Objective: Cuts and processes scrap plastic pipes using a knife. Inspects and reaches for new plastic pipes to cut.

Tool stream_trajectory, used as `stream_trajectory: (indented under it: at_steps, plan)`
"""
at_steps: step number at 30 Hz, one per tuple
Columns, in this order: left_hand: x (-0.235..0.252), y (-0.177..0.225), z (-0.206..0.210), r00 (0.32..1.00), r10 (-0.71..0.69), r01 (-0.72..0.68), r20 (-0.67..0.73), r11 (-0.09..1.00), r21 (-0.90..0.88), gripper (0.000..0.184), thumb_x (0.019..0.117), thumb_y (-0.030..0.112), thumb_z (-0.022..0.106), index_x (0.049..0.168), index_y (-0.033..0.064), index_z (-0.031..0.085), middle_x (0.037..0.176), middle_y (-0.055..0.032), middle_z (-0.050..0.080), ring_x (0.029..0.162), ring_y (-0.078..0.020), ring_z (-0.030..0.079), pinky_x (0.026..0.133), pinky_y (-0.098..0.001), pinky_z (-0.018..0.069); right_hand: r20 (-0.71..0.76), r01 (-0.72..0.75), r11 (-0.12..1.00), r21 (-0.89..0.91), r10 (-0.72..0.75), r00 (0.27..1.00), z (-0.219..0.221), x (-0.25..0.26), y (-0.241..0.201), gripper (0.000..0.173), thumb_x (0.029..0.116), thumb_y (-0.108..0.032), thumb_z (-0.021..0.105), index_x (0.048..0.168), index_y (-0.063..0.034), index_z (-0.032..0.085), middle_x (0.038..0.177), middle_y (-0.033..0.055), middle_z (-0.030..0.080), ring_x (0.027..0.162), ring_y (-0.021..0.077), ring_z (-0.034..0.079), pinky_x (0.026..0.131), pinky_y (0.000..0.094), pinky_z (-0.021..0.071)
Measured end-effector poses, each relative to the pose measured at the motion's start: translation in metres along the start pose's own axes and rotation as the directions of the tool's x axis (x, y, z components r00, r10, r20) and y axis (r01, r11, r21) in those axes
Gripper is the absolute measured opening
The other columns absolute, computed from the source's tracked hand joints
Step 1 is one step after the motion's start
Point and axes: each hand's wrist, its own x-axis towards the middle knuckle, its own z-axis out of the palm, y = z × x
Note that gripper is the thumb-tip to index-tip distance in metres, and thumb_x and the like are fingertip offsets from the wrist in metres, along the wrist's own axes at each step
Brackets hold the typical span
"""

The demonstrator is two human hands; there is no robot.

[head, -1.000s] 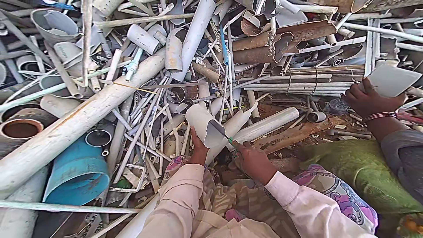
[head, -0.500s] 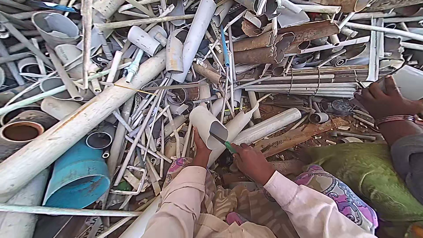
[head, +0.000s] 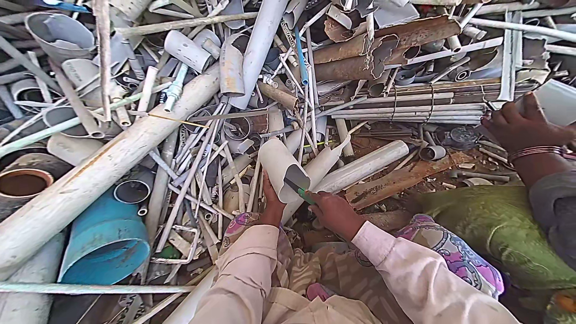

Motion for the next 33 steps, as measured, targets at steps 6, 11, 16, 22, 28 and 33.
stream_trajectory:
  at_steps: [6,11,16,22,28,33]
  plan:
    - [-0.001,0.002,-0.002,1.000,0.024,-0.023,0.019,0.999,-0.035,0.059,0.1093,0.049,0.013,0.131,0.0095,0.051,0.110,-0.0079,0.070,0.103,-0.0186,0.069,0.088,-0.0435,0.0582,0.005,-0.009,1.000,-0.002,0.009,1.000,0.001,0.000,-0.006,0.050,0.1113,-0.023,0.046,0.159,-0.0097,0.040,0.139,0.0255,0.058,0.126,0.0412,0.060,0.105,0.0551,0.0475]
    - [0.005,0.010,-0.005,0.999,0.045,-0.045,0.005,0.997,-0.064,0.061,0.1085,0.051,0.012,0.131,0.0101,0.052,0.111,-0.0090,0.070,0.104,-0.0204,0.068,0.089,-0.0458,0.0578,-0.012,-0.046,0.995,-0.084,0.045,0.999,-0.007,-0.014,-0.012,0.050,0.1110,-0.022,0.044,0.160,-0.0113,0.040,0.138,0.0261,0.058,0.119,0.0431,0.063,0.099,0.0564,0.0505]
    - [0.011,0.015,-0.006,0.993,0.114,-0.115,-0.016,0.990,-0.081,0.059,0.1088,0.049,0.014,0.129,0.0095,0.053,0.108,-0.0081,0.070,0.102,-0.0186,0.069,0.088,-0.0437,0.0581,-0.046,0.057,0.998,-0.018,-0.058,0.997,-0.007,-0.031,-0.010,0.048,0.1102,-0.023,0.047,0.156,-0.0097,0.047,0.135,0.0247,0.062,0.120,0.0416,0.064,0.101,0.0561,0.0498]
    - [0.012,0.014,0.001,0.989,0.144,-0.145,-0.031,0.989,-0.034,0.054,0.1100,0.042,0.014,0.130,0.0082,0.050,0.106,-0.0075,0.070,0.099,-0.0167,0.069,0.086,-0.0408,0.0588,-0.019,0.091,0.996,0.016,-0.090,0.996,-0.013,-0.035,-0.001,0.048,0.1094,-0.024,0.050,0.155,-0.0080,0.048,0.137,0.0239,0.062,0.125,0.0407,0.062,0.105,0.0567,0.0472]
    - [0.012,0.012,0.000,0.994,0.092,-0.086,-0.063,0.992,0.090,0.050,0.1115,0.034,0.015,0.141,0.0050,0.041,0.114,-0.0109,0.067,0.102,-0.0166,0.068,0.089,-0.0391,0.0577,0.030,-0.048,0.994,-0.093,0.051,0.998,-0.021,-0.035,-0.003,0.049,0.1103,-0.024,0.048,0.156,-0.0064,0.044,0.139,0.0242,0.059,0.124,0.0416,0.062,0.103,0.0565,0.0487]
    - [0.013,0.013,0.003,0.988,0.101,-0.085,-0.117,0.987,0.135,0.056,0.1114,0.040,0.010,0.148,0.0064,0.037,0.127,-0.0131,0.061,0.113,-0.0186,0.063,0.095,-0.0420,0.0543,-0.009,-0.015,0.999,-0.046,0.015,1.000,-0.019,-0.040,0.002,0.047,0.1098,-0.024,0.048,0.154,-0.0084,0.049,0.137,0.0240,0.062,0.123,0.0412,0.063,0.104,0.0562,0.0485]
